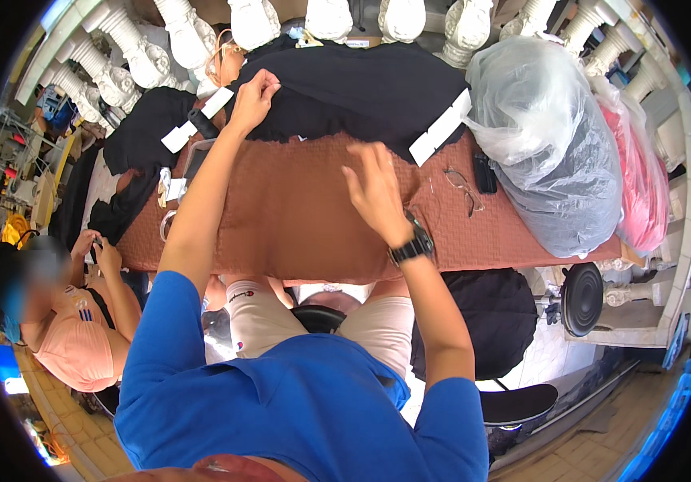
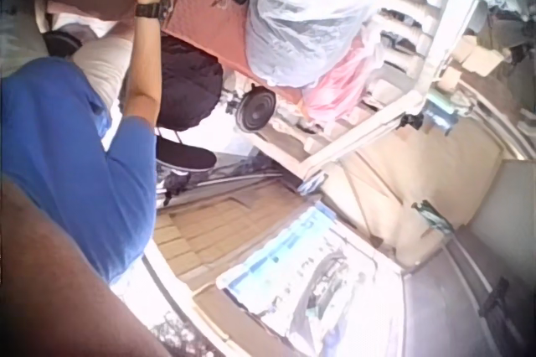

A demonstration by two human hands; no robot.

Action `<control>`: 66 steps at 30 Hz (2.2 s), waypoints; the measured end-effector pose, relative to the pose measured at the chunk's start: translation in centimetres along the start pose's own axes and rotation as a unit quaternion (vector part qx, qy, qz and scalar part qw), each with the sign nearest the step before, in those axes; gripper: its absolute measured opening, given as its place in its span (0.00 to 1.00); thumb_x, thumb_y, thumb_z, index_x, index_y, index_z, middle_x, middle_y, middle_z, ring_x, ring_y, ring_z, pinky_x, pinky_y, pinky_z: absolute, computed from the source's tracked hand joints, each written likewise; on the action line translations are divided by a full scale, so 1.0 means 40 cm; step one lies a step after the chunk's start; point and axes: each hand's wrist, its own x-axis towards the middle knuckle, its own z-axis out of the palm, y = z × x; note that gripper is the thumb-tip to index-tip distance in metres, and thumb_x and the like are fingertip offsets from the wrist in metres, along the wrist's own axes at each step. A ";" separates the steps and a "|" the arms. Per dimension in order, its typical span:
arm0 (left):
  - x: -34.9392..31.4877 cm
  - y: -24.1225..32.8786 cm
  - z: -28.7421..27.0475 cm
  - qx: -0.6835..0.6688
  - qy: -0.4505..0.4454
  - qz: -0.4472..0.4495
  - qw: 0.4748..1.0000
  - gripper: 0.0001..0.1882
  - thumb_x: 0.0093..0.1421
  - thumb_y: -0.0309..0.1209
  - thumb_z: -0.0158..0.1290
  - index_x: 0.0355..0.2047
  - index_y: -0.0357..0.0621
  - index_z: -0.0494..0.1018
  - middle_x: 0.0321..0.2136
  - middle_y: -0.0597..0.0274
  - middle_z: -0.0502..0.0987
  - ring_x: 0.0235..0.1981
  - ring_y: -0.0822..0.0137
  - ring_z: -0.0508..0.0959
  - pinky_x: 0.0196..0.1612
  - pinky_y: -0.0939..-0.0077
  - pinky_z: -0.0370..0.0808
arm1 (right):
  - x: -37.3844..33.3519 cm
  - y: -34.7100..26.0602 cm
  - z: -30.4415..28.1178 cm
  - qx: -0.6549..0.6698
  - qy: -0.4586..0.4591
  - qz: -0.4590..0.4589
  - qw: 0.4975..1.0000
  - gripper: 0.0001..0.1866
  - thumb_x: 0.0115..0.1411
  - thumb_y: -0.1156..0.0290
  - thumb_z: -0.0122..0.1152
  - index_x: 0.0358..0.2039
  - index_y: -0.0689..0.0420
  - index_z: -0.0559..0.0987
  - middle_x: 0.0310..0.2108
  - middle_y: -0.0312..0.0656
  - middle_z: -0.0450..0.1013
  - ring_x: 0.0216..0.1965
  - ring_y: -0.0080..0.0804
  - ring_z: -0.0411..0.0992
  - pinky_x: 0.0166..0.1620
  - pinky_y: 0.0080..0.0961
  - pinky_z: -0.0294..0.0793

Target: The person places a paper template on a black garment, aligns a small white logo tag, and applies it to the fabric using an adhesive or fastener.

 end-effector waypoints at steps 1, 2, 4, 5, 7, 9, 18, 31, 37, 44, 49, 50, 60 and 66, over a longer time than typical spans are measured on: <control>0.008 0.022 -0.019 0.024 0.001 0.026 0.999 0.04 0.63 0.25 0.56 0.36 0.40 0.72 0.31 0.47 0.80 0.37 0.45 0.80 0.41 0.56 0.75 | 0.046 0.009 0.029 -0.026 0.006 -0.034 0.999 0.23 0.58 0.79 0.65 0.54 0.60 0.72 0.48 0.50 0.68 0.49 0.52 0.69 0.52 0.44 0.69; 0.014 0.044 -0.035 0.032 0.014 0.070 0.997 0.03 0.64 0.22 0.52 0.37 0.40 0.68 0.32 0.48 0.79 0.38 0.43 0.79 0.41 0.55 0.75 | 0.096 0.014 0.063 -0.047 0.013 -0.024 0.999 0.28 0.56 0.77 0.67 0.57 0.59 0.70 0.52 0.51 0.66 0.53 0.54 0.66 0.55 0.46 0.67; 0.028 0.108 -0.070 0.031 0.038 0.156 0.987 0.02 0.65 0.19 0.50 0.36 0.38 0.69 0.32 0.50 0.77 0.37 0.46 0.78 0.41 0.60 0.74 | 0.201 0.029 0.132 -0.094 0.041 -0.001 0.995 0.37 0.51 0.74 0.72 0.61 0.57 0.67 0.58 0.53 0.62 0.56 0.57 0.63 0.58 0.49 0.65; 0.034 0.132 -0.084 0.031 0.050 0.199 0.978 0.02 0.65 0.18 0.50 0.36 0.37 0.70 0.32 0.51 0.75 0.37 0.48 0.78 0.41 0.62 0.73 | 0.249 0.040 0.159 -0.118 0.062 0.011 0.991 0.40 0.49 0.73 0.74 0.62 0.55 0.66 0.60 0.53 0.60 0.57 0.57 0.62 0.58 0.50 0.65; 0.040 0.147 -0.116 0.098 0.050 0.281 0.953 0.08 0.56 0.14 0.50 0.30 0.41 0.74 0.30 0.55 0.72 0.39 0.51 0.76 0.44 0.61 0.71 | 0.320 0.094 0.188 -0.242 0.070 0.061 0.966 0.44 0.44 0.74 0.75 0.63 0.53 0.66 0.62 0.53 0.59 0.58 0.57 0.62 0.60 0.52 0.63; 0.042 0.153 -0.146 0.171 0.079 0.293 0.937 0.10 0.54 0.14 0.50 0.28 0.43 0.77 0.30 0.56 0.73 0.40 0.52 0.76 0.45 0.59 0.71 | 0.380 0.219 0.159 -0.386 0.104 0.077 0.913 0.30 0.45 0.75 0.70 0.52 0.51 0.76 0.56 0.50 0.64 0.56 0.53 0.64 0.57 0.49 0.65; 0.063 0.079 -0.150 -0.195 0.094 -0.092 0.972 0.13 0.67 0.34 0.53 0.43 0.34 0.77 0.41 0.53 0.78 0.51 0.54 0.79 0.53 0.63 0.76 | 0.518 0.138 -0.207 -0.311 0.249 -0.079 0.914 0.21 0.43 0.80 0.59 0.42 0.56 0.81 0.40 0.43 0.77 0.48 0.50 0.69 0.52 0.45 0.68; -0.178 0.517 -0.334 -0.589 0.016 -0.133 0.797 0.23 0.61 0.29 0.63 0.54 0.33 0.74 0.46 0.61 0.79 0.52 0.72 0.78 0.59 0.75 0.71 | 0.134 -0.121 -0.152 0.293 0.041 0.150 0.943 0.26 0.65 0.59 0.67 0.58 0.60 0.74 0.54 0.40 0.72 0.51 0.28 0.71 0.57 0.33 0.72; -0.232 0.544 -0.394 -0.718 -0.087 -0.158 0.673 0.24 0.63 0.25 0.59 0.60 0.33 0.72 0.51 0.60 0.80 0.51 0.71 0.79 0.58 0.77 0.72 | -0.047 -0.159 0.104 0.629 -0.216 0.373 0.647 0.40 0.69 0.37 0.48 0.67 0.59 0.67 0.63 0.45 0.69 0.63 0.37 0.68 0.67 0.35 0.63; -0.347 0.439 -0.518 -0.638 -0.072 -0.051 0.765 0.42 0.58 0.23 0.53 0.71 0.26 0.50 0.66 0.38 0.64 0.67 0.55 0.69 0.70 0.65 0.61 | -0.028 -0.240 -0.104 0.674 -0.213 0.260 0.658 0.37 0.47 0.69 0.76 0.57 0.70 0.75 0.54 0.47 0.77 0.55 0.36 0.75 0.62 0.34 0.70; -0.392 0.316 -0.466 -0.445 -0.009 -0.223 0.868 0.25 0.62 0.20 0.56 0.61 0.37 0.72 0.56 0.56 0.77 0.57 0.66 0.77 0.63 0.73 0.70 | 0.031 -0.186 -0.150 0.161 -0.063 0.162 0.972 0.09 0.57 0.74 0.72 0.37 0.62 0.84 0.36 0.36 0.75 0.41 0.29 0.74 0.49 0.27 0.72; -0.418 0.277 -0.452 -0.386 -0.004 -0.211 0.898 0.23 0.63 0.20 0.56 0.60 0.38 0.73 0.55 0.59 0.78 0.56 0.68 0.77 0.61 0.74 0.70 | 0.015 -0.170 -0.141 0.139 -0.051 0.136 0.980 0.09 0.56 0.77 0.71 0.37 0.63 0.83 0.36 0.37 0.75 0.41 0.31 0.75 0.49 0.27 0.72; -0.735 0.148 -0.245 0.021 -0.178 -0.123 0.976 0.13 0.58 0.26 0.63 0.44 0.40 0.79 0.45 0.55 0.76 0.53 0.52 0.76 0.57 0.62 0.71 | -0.388 -0.011 -0.007 -0.029 -0.179 0.109 0.977 0.18 0.44 0.87 0.61 0.38 0.62 0.81 0.38 0.46 0.73 0.42 0.50 0.68 0.48 0.40 0.70; -0.564 0.114 -0.041 -0.009 -0.031 -0.073 0.997 0.15 0.61 0.36 0.63 0.42 0.39 0.80 0.43 0.53 0.77 0.51 0.50 0.74 0.52 0.61 0.73 | -0.389 -0.026 0.006 -0.026 -0.153 0.142 0.978 0.17 0.45 0.85 0.62 0.38 0.61 0.81 0.36 0.45 0.73 0.43 0.49 0.68 0.48 0.40 0.69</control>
